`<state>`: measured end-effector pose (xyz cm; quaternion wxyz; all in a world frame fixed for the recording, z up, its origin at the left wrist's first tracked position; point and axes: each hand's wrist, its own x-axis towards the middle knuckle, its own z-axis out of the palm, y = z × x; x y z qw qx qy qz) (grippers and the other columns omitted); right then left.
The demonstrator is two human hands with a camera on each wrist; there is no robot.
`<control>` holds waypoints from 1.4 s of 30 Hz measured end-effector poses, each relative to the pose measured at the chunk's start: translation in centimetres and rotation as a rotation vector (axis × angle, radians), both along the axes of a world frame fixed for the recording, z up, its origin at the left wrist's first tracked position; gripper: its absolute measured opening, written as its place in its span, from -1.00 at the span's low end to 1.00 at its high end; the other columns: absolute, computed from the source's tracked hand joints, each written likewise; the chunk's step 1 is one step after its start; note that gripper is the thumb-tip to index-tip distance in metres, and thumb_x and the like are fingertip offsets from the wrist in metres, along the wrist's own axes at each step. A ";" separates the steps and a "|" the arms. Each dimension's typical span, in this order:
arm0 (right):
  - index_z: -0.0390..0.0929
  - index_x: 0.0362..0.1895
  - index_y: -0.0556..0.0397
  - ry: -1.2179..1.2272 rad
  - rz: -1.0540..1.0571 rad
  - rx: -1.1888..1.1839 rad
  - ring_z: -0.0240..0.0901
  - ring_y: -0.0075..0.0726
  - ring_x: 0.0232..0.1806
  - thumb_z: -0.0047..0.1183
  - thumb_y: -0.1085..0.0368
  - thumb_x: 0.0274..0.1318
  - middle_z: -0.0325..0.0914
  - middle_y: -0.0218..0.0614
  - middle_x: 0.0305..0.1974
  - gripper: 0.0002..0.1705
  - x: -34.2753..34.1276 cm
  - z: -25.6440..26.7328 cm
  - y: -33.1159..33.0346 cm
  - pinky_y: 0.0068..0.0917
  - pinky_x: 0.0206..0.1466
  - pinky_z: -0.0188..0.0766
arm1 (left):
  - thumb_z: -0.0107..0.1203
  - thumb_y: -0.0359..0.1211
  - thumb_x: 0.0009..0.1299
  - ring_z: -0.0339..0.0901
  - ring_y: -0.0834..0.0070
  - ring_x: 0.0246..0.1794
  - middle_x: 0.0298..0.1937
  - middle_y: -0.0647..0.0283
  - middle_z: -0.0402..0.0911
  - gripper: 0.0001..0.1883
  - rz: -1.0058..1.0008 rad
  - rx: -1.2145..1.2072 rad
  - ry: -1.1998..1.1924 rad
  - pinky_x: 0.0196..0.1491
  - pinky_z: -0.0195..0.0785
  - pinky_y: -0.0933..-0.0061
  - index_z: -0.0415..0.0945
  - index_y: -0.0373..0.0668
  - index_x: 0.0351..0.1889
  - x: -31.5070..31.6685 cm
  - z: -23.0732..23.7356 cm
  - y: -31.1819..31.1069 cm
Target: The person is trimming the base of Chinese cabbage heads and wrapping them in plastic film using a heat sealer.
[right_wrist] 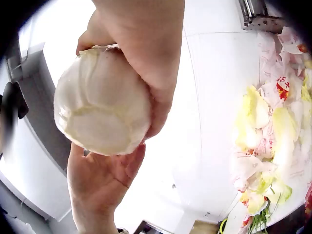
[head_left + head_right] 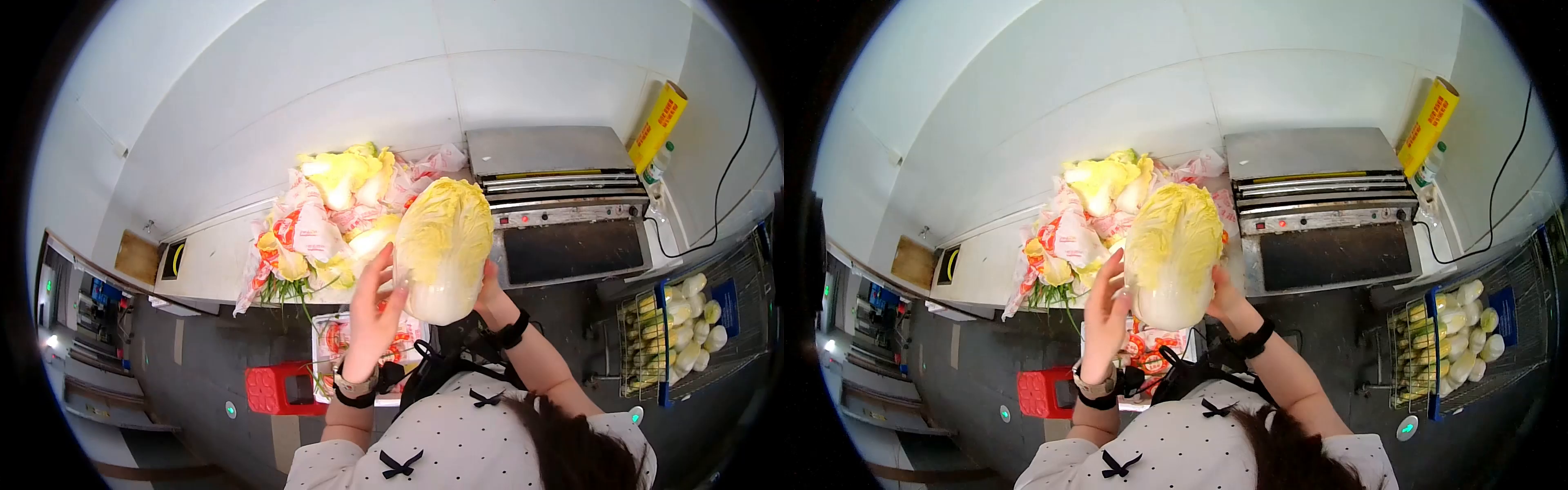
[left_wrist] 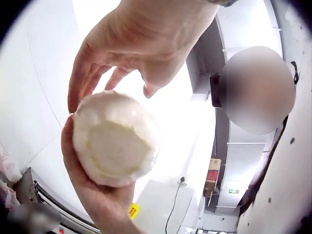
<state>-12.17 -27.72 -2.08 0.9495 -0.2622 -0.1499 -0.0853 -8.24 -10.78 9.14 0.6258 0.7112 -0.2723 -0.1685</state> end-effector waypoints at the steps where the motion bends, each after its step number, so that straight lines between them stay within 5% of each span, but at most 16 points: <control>1: 0.00 0.30 -0.02 -0.016 -0.002 -0.006 0.20 -0.24 0.20 0.12 -0.36 -0.27 0.17 -0.23 0.22 0.12 -0.3 -0.2 -0.2 -0.21 0.21 0.21 | 0.20 -0.50 0.04 0.22 0.26 0.19 0.16 0.05 0.26 -0.25 0.022 0.058 -0.182 0.18 0.13 0.34 0.14 -0.22 0.25 0.0 0.0 -0.1; 4: -0.04 0.31 -0.07 -0.093 0.049 -0.021 0.12 -0.16 0.24 0.09 -0.35 -0.24 0.05 -0.22 0.27 0.10 -0.1 -1.2 -0.5 -0.12 0.22 0.16 | 0.26 -0.43 -0.03 0.23 0.15 0.18 0.15 0.01 0.27 -0.23 0.066 0.218 -0.692 0.19 0.11 0.26 0.18 -0.21 0.21 -0.2 1.1 -0.8; 7: -0.19 0.34 -0.22 -0.218 0.204 -0.039 -0.06 -0.04 0.31 0.15 -0.19 -0.18 -0.21 -0.24 0.34 0.07 0.7 -3.0 -1.0 0.10 0.23 0.04 | 0.20 -0.51 -0.11 0.18 0.25 0.24 0.20 0.11 0.25 -0.18 -0.062 0.108 -0.720 0.23 0.04 0.28 0.15 -0.24 0.22 -1.0 3.0 -2.0; 11: -0.12 0.33 -0.17 -0.185 0.249 0.025 0.04 -0.06 0.26 0.04 -0.29 -0.17 -0.07 -0.21 0.30 0.03 0.1 -2.6 -0.3 0.01 0.21 0.12 | 0.26 -0.42 -0.04 0.13 0.17 0.27 0.26 0.01 0.15 -0.14 -0.121 0.113 -0.733 0.26 -0.01 0.25 0.06 -0.26 0.26 -0.8 3.3 -3.0; 14: -0.07 0.32 -0.13 -0.084 0.221 0.162 0.12 -0.07 0.22 -0.04 -0.37 -0.16 0.04 -0.18 0.26 0.03 -0.9 -0.4 0.8 -0.06 0.20 0.18 | 0.08 -0.53 0.08 0.08 0.27 0.31 0.29 0.04 0.12 -0.25 -0.287 -0.244 -0.230 0.30 -0.07 0.31 0.01 -0.28 0.28 0.1 2.4 -2.8; 21: 0.04 0.29 -0.03 0.165 0.261 0.409 0.15 -0.11 0.23 -0.05 -0.40 -0.15 0.15 -0.20 0.24 0.03 -2.2 2.2 2.7 -0.17 0.24 0.17 | -0.21 -0.61 0.20 0.02 0.33 0.34 0.30 0.01 0.10 -0.33 -0.280 -0.274 -0.195 0.33 -0.15 0.38 -0.09 -0.26 0.33 2.2 2.1 -3.3; 22: 0.04 0.29 -0.04 0.170 0.272 0.367 0.18 -0.05 0.20 -0.17 -0.34 -0.04 0.17 -0.16 0.23 -0.08 -2.5 2.0 2.8 -0.12 0.22 0.18 | -0.22 -0.53 0.30 0.15 0.40 0.27 0.23 0.05 0.24 -0.48 -0.243 -0.346 -0.184 0.27 -0.05 0.43 0.07 -0.28 0.28 2.7 1.8 -3.6; 26: 0.06 0.29 -0.05 0.180 0.313 0.400 0.19 -0.05 0.20 -0.17 -0.32 -0.03 0.18 -0.16 0.22 -0.11 -2.4 1.4 3.5 -0.12 0.21 0.19 | -0.12 -0.37 0.38 0.39 0.60 -0.05 -0.06 0.27 0.51 -0.72 -0.208 -0.203 -0.016 0.05 0.21 0.54 0.44 -0.29 -0.02 4.1 1.9 -3.8; 32: 0.08 0.28 -0.06 0.198 0.346 0.459 0.20 -0.06 0.19 -0.18 -0.30 0.00 0.19 -0.16 0.21 -0.14 -2.2 1.2 3.8 -0.11 0.21 0.20 | 0.00 -0.49 0.29 0.43 0.62 -0.15 -0.15 0.30 0.53 -0.81 -0.239 -0.155 -0.100 -0.04 0.26 0.60 0.47 -0.27 -0.14 4.7 2.4 -2.8; 35: 0.09 0.28 -0.07 0.207 0.352 0.480 0.21 -0.06 0.19 -0.18 -0.29 0.01 0.20 -0.16 0.21 -0.16 -1.9 1.2 3.8 -0.11 0.21 0.20 | 0.04 -0.56 0.22 0.45 0.59 -0.14 -0.16 0.29 0.53 -0.78 -0.250 -0.129 -0.367 -0.04 0.28 0.60 0.46 -0.29 -0.15 5.6 2.3 -2.4; 38: 0.10 0.27 -0.07 0.206 0.353 0.495 0.21 -0.06 0.18 -0.19 -0.27 0.02 0.21 -0.16 0.20 -0.18 -1.6 1.2 3.9 -0.11 0.20 0.21 | 0.07 -0.60 0.18 0.46 0.54 -0.11 -0.14 0.27 0.52 -0.71 -0.243 -0.213 -0.147 -0.01 0.28 0.57 0.43 -0.29 -0.11 4.7 3.4 -2.1; 42: 0.07 0.29 -0.08 0.189 0.366 0.449 0.19 -0.09 0.20 -0.10 -0.30 -0.07 0.19 -0.17 0.21 -0.10 -1.3 0.6 3.9 -0.13 0.22 0.19 | 0.02 -0.63 0.17 0.44 0.45 -0.02 -0.07 0.17 0.50 -0.66 -0.262 -0.258 -0.163 0.03 0.28 0.47 0.37 -0.31 -0.05 5.2 3.7 -0.7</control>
